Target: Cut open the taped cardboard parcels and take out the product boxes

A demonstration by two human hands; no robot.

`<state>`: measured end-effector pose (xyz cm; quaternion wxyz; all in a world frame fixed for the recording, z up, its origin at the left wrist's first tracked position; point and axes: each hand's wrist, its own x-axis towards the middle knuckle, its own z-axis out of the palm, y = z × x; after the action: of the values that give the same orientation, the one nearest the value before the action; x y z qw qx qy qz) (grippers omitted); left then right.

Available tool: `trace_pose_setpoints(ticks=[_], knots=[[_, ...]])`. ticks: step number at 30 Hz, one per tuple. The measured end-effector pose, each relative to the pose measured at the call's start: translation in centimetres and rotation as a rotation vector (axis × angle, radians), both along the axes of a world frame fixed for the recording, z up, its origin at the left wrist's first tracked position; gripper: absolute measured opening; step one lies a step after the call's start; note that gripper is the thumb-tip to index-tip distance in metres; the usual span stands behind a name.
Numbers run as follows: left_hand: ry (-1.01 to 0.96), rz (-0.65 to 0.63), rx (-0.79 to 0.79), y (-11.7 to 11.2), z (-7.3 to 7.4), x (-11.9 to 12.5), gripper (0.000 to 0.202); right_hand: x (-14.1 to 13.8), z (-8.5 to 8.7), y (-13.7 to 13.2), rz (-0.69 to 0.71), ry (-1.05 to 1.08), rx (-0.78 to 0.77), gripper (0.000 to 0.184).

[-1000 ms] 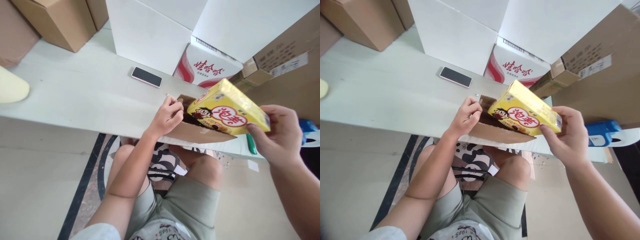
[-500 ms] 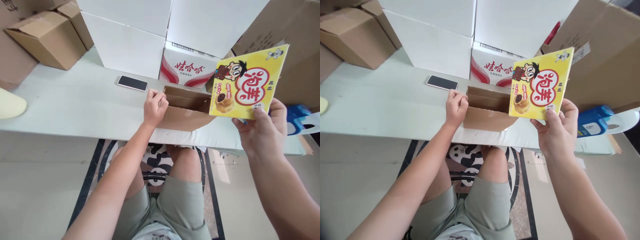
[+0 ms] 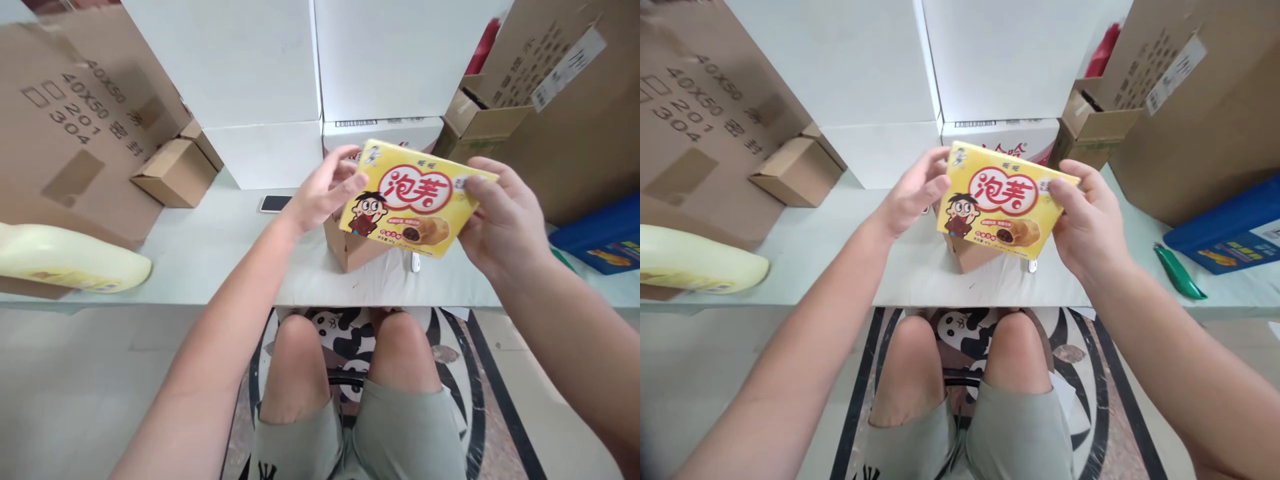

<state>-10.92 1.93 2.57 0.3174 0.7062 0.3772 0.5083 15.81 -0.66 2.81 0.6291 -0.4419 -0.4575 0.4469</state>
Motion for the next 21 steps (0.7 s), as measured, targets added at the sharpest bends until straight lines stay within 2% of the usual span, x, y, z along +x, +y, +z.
trace_pose_setpoints(ticks=[2, 5, 7, 10, 12, 14, 18, 21], knots=[[-0.034, -0.062, -0.069, 1.6, 1.7, 0.8, 0.070, -1.1, 0.7, 2.1, 0.027, 0.047, 0.071, 0.048], [-0.142, 0.085, -0.095, 4.3, 3.6, 1.8, 0.069, -2.6, 1.6, 5.8, 0.058, 0.056, 0.138, 0.040], [-0.178, 0.165, -0.146, 6.5, 4.6, 1.9, 0.071, -3.6, 1.9, 8.2, 0.134, 0.001, 0.045, 0.038], [-0.171, 0.174, -0.346, 10.1, 5.3, 1.6, 0.070, -5.3, 2.3, 11.8, 0.180, -0.036, -0.181, 0.041], [-0.154, 0.210, -0.529, 12.3, 4.9, 1.2, 0.063, -6.4, 2.7, 14.1, 0.117, -0.008, -0.260, 0.036], [-0.145, 0.295, -0.652, 14.2, 3.7, 0.9, 0.054, -7.5, 3.1, 16.3, 0.079, -0.009, -0.322, 0.030], [-0.162, 0.412, -0.700, 17.5, 0.6, 0.7, 0.052, -9.4, 3.3, 19.8, 0.061, -0.096, -0.422, 0.031], [-0.171, 0.478, -0.688, 19.5, -1.0, 0.6, 0.056, -10.4, 2.6, 21.2, 0.038, -0.124, -0.438, 0.031]])
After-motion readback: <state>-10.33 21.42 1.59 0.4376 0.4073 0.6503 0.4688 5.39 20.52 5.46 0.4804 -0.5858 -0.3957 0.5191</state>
